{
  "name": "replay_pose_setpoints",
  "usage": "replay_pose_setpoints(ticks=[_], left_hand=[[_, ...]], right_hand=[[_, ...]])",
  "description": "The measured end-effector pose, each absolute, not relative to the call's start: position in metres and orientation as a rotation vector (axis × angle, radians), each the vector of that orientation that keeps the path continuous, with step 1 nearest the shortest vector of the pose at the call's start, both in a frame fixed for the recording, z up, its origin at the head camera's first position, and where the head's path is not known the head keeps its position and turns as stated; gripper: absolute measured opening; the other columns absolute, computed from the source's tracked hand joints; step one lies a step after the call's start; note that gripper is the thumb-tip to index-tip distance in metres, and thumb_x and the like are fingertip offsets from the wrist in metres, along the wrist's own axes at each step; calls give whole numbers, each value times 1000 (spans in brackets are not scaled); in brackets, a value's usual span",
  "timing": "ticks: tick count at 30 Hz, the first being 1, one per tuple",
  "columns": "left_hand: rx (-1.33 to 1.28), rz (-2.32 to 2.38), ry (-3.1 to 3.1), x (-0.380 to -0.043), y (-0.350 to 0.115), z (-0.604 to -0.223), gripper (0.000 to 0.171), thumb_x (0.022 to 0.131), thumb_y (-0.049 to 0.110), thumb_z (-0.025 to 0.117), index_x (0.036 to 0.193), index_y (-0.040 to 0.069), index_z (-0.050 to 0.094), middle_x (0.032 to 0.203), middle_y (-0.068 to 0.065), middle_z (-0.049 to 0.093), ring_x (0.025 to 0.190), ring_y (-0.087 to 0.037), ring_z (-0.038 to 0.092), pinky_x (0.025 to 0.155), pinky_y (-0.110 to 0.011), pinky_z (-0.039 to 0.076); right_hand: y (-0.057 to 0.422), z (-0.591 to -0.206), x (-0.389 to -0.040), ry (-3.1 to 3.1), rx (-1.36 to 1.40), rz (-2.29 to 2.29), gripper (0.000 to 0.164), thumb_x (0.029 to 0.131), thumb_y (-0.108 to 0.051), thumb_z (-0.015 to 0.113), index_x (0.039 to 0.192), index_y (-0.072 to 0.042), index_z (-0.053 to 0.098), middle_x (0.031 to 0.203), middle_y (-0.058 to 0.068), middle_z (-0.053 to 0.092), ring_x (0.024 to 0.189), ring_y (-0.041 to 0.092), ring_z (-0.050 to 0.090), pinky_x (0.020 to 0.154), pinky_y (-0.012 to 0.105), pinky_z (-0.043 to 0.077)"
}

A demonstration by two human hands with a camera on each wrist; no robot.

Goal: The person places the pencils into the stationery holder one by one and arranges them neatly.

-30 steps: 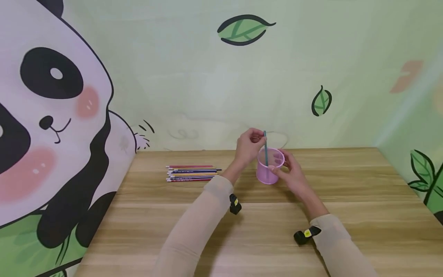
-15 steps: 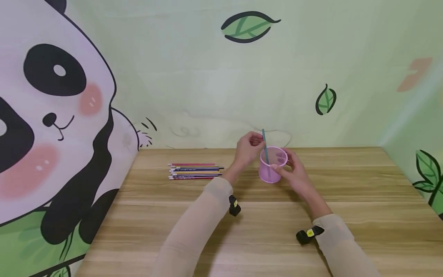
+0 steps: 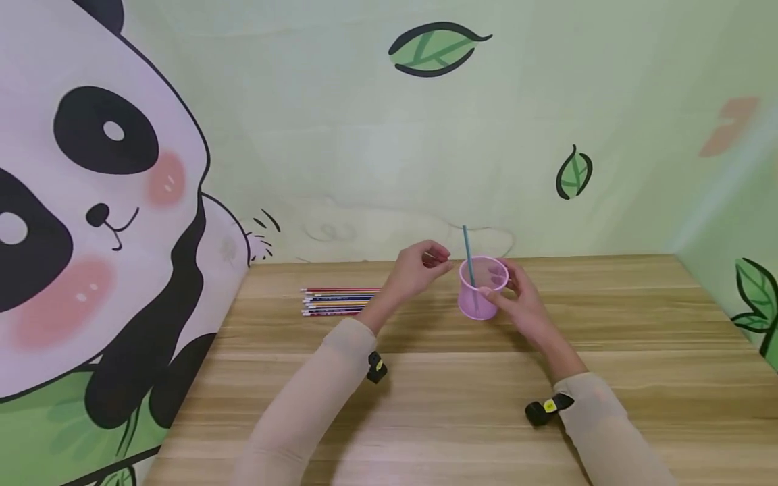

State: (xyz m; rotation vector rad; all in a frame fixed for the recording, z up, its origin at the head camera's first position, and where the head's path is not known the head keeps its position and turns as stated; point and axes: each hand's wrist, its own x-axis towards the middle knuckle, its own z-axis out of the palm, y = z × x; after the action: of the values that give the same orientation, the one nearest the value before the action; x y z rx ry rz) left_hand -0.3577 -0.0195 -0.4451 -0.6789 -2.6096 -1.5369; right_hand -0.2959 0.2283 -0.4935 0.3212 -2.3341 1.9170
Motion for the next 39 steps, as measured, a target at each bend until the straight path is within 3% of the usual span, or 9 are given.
replay_pose_setpoints(ticks=[9,20,27,39], left_hand=[[-863,-1230,-2781,-342,-82,-442,20,100,18,76,116,6,71,106,-3,71,98,-16,67,90,-33,58],[-899,-855,-2955,-337,-145,-456,11,95,14,81,102,9,75,94,1,68,85,-14,63,78,-32,56],[-872,-727,-3027,-336,-159,-471,9,94,11,82,100,8,75,93,0,67,85,-14,63,79,-31,56],[-918,-594,-3060,-337,-153,-481,6,95,12,81,99,13,76,94,3,67,86,-13,62,80,-32,57]], right_hand=[[229,-494,-296,-2330,321,1926,76,98,-11,76,161,-4,34,155,24,48,143,44,43,117,59,35],[230,-495,-298,-2350,308,1909,76,99,-11,75,162,-4,33,153,25,48,142,44,44,118,60,35],[228,-495,-296,-2388,294,1906,77,101,-18,76,163,-7,33,156,21,46,144,43,42,119,62,34],[229,-494,-295,-2360,297,1938,78,100,-13,74,164,-7,31,158,21,44,147,44,40,121,63,29]])
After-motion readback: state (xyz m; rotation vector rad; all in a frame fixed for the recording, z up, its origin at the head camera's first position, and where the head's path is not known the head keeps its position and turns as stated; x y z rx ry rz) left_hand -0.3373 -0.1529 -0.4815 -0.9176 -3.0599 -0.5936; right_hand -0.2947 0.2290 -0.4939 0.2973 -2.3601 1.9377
